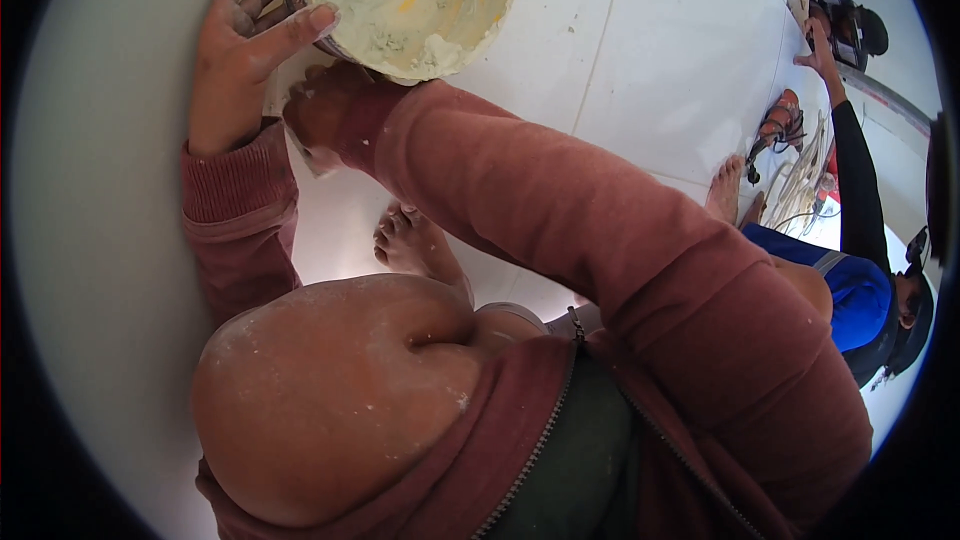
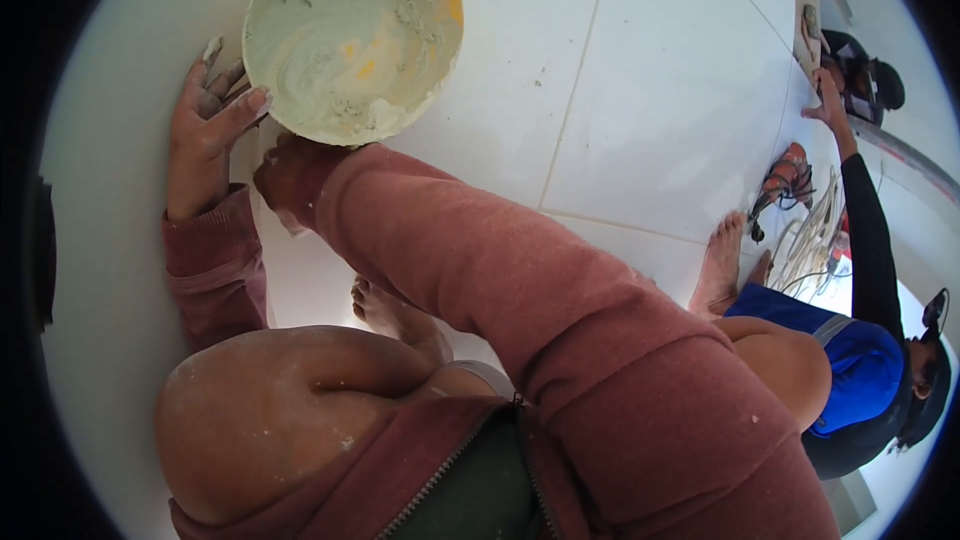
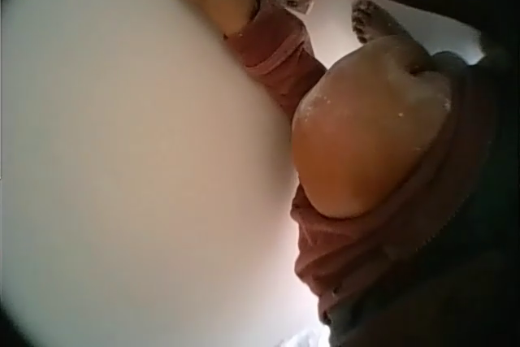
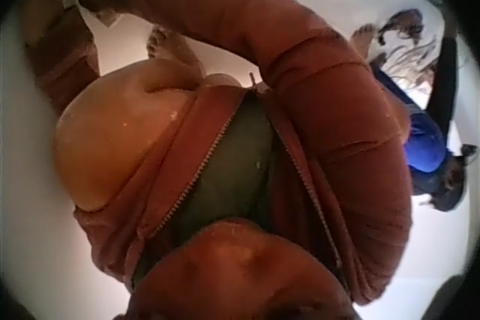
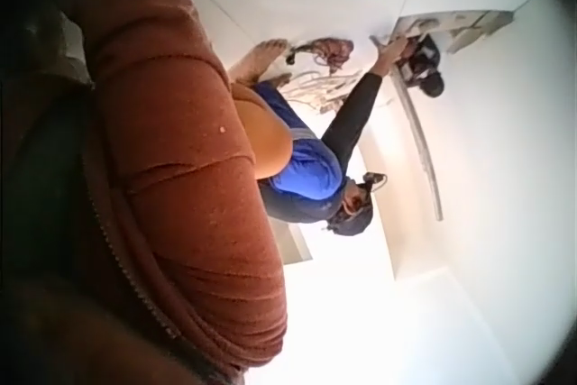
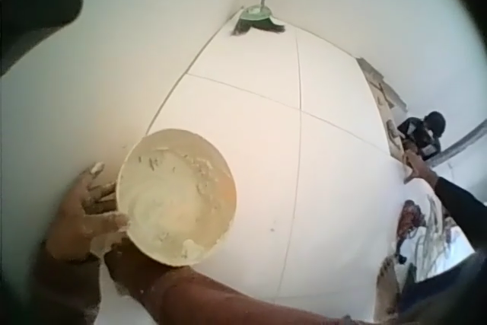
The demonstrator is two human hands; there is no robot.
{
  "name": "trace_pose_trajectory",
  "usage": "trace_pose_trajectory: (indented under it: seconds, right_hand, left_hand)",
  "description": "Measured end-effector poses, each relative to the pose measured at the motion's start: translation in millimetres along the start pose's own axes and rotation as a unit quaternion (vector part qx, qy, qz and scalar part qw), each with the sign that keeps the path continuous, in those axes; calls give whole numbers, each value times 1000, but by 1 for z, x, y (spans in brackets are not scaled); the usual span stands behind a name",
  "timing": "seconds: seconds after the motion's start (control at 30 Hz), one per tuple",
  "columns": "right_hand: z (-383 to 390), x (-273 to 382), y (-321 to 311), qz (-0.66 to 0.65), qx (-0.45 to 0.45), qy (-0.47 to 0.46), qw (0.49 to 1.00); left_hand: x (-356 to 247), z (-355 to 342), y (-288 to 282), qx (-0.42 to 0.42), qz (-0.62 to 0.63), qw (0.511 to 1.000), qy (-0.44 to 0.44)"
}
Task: Apply grout or mortar to the seams between floor tiles using a trowel and smoothing it with fingers.
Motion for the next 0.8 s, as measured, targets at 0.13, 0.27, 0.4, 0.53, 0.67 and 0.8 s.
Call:
trace_pose_trajectory:
  seconds: [0.13,0.27,0.4,0.53,0.67,0.8]
  right_hand:
    - [15,-23,35,71,-93,-63,991]
    - [62,-56,39,74,-41,-48,995]
    - [107,-82,40,51,-30,-24,998]
    - [153,-111,51,29,34,65,997]
    - [217,-151,42,-97,52,140,984]
    - [299,-156,0,-159,-111,190,963]
  left_hand:
    - [9,-1,-4,-28,-6,1000,4]
    - [7,-8,-2,-27,-3,999,-22]
    - [11,-14,1,-30,20,999,-23]
    - [35,-21,7,5,108,994,-20]
    - [62,-25,17,-5,188,982,-24]
    - [99,34,22,-113,-45,992,45]
Point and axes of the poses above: each hand's wrist, its own z-axis away from the middle knuckle, its own y-axis out of the palm, x = y × z, the point moved 3 cm from there along -z, towards the middle knuckle, and after that the axes turned 1 degree about y, right-handed, at the moved point
